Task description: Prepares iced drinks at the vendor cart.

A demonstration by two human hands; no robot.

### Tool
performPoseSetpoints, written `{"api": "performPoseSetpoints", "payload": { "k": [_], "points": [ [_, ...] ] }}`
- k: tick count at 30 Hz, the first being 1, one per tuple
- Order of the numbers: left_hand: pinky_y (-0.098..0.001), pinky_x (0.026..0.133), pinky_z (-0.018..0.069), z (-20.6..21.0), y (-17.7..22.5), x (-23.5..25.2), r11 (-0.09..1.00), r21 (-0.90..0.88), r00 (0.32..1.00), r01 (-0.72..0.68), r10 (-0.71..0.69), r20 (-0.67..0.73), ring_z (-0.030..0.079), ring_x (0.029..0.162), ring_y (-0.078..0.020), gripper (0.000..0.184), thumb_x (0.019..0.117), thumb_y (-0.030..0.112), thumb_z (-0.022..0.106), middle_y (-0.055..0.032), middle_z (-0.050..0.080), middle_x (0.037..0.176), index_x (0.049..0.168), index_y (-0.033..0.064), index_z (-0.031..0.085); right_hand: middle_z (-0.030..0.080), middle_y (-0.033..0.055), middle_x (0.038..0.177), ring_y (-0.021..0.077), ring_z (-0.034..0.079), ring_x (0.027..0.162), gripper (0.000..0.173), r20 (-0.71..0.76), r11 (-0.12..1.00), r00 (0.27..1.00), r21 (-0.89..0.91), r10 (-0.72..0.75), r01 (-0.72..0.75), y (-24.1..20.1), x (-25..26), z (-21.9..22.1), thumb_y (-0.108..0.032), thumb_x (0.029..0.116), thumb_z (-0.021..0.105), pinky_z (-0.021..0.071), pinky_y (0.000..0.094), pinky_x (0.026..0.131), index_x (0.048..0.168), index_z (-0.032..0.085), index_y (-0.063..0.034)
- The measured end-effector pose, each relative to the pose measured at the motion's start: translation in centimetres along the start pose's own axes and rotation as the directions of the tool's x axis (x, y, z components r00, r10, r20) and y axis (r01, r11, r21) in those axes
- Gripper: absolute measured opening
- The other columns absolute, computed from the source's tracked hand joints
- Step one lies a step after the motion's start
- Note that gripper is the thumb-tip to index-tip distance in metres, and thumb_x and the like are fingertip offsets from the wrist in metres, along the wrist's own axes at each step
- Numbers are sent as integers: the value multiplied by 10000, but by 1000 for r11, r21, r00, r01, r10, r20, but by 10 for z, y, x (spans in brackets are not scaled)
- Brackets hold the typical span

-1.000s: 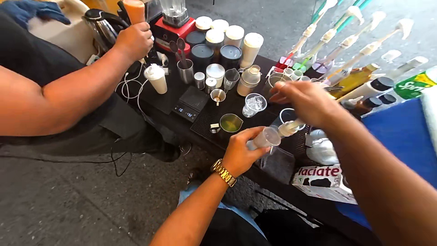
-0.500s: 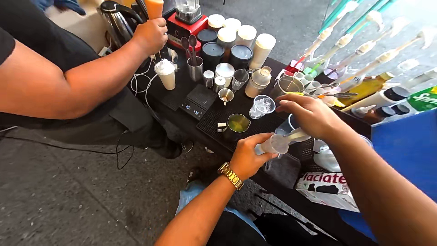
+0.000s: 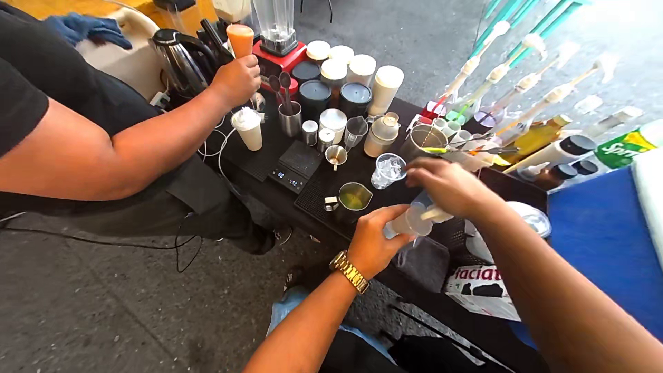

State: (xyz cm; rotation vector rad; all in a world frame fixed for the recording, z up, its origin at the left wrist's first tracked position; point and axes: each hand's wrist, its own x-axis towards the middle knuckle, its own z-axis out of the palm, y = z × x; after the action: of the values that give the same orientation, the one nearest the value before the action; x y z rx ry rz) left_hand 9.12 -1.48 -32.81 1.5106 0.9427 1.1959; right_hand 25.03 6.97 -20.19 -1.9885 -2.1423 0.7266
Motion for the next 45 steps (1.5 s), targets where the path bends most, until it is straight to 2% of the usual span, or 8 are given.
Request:
{"api": "performPoseSetpoints", "payload": {
  "k": [4, 16, 27, 33, 36, 38, 42, 45],
  "points": [
    [-341, 951, 588, 1, 3, -2, 999, 0, 999, 36, -36, 4, 688, 1071, -126, 495, 816, 58, 844, -59, 712, 1197, 1287, 82, 690, 752, 95, 986, 351, 700, 961, 489, 13, 998, 1000, -59, -15, 16, -8, 1, -14, -473, 1066, 342, 482, 698, 781, 1119, 735, -188],
    [-347, 964, 585, -2, -4, -4, 997, -4, 997, 75, -75, 0, 684, 1087, -117, 504, 820, 87, 846, -41, 712, 1210, 1299, 109, 689, 753, 87, 1015, 351, 697, 969, 448, 5, 998, 1000, -66, 5, -4, -16, -3, -23, -421, 1065, 340, 485, 686, 789, 1256, 698, -232],
    [-338, 986, 579, 2, -8, 1, 997, -41, 998, 62, -62, 7, 690, 1088, -119, 479, 828, 101, 838, -49, 725, 1183, 1284, 95, 695, 741, 110, 932, 345, 694, 893, 409, 51, 997, 996, 10, 73, -73, -2, 0, 2, -375, 1069, 390, 502, 655, 770, 1155, 735, -172],
    [-338, 986, 581, 0, -3, -1, 996, -43, 997, 73, -74, -9, 689, 1096, -116, 481, 818, 113, 848, -42, 725, 1193, 1275, 95, 701, 748, 73, 951, 331, 693, 916, 408, 0, 998, 999, -46, 41, -41, -17, -5, -30, -393, 1060, 368, 489, 661, 775, 1234, 703, -237],
    [-333, 997, 578, -1, -6, 4, 999, -49, 1000, 11, -12, -14, 696, 1092, -131, 462, 830, 123, 837, -69, 733, 1172, 1265, 57, 697, 746, 103, 902, 335, 696, 830, 380, 24, 997, 997, 12, 79, -80, -2, 1, 3, -349, 1071, 419, 513, 646, 720, 1161, 741, -166],
    [-327, 996, 576, -2, -2, 2, 999, -41, 1000, 29, -29, 4, 696, 1090, -127, 450, 837, 126, 834, -66, 732, 1173, 1262, 64, 701, 753, 95, 970, 339, 702, 911, 388, 82, 994, 991, -33, 108, -106, -4, 5, -1, -364, 1073, 405, 512, 660, 785, 1238, 714, -197],
    [-323, 986, 581, -3, 4, 2, 998, -49, 999, 47, -46, 21, 697, 1082, -119, 461, 829, 121, 838, -56, 732, 1169, 1267, 78, 702, 756, 51, 935, 301, 704, 891, 403, 24, 999, 999, -22, 44, -44, -18, -5, -28, -387, 1061, 368, 506, 639, 771, 1229, 700, -232],
    [-315, 999, 574, -1, -2, 6, 999, -35, 1000, -3, 4, 28, 699, 1086, -125, 447, 836, 123, 830, -78, 738, 1156, 1255, 37, 700, 732, 106, 852, 334, 691, 797, 365, 23, 994, 995, 33, 99, -100, -1, -2, 5, -355, 1069, 439, 508, 634, 697, 1109, 742, -156]
  ]
}}
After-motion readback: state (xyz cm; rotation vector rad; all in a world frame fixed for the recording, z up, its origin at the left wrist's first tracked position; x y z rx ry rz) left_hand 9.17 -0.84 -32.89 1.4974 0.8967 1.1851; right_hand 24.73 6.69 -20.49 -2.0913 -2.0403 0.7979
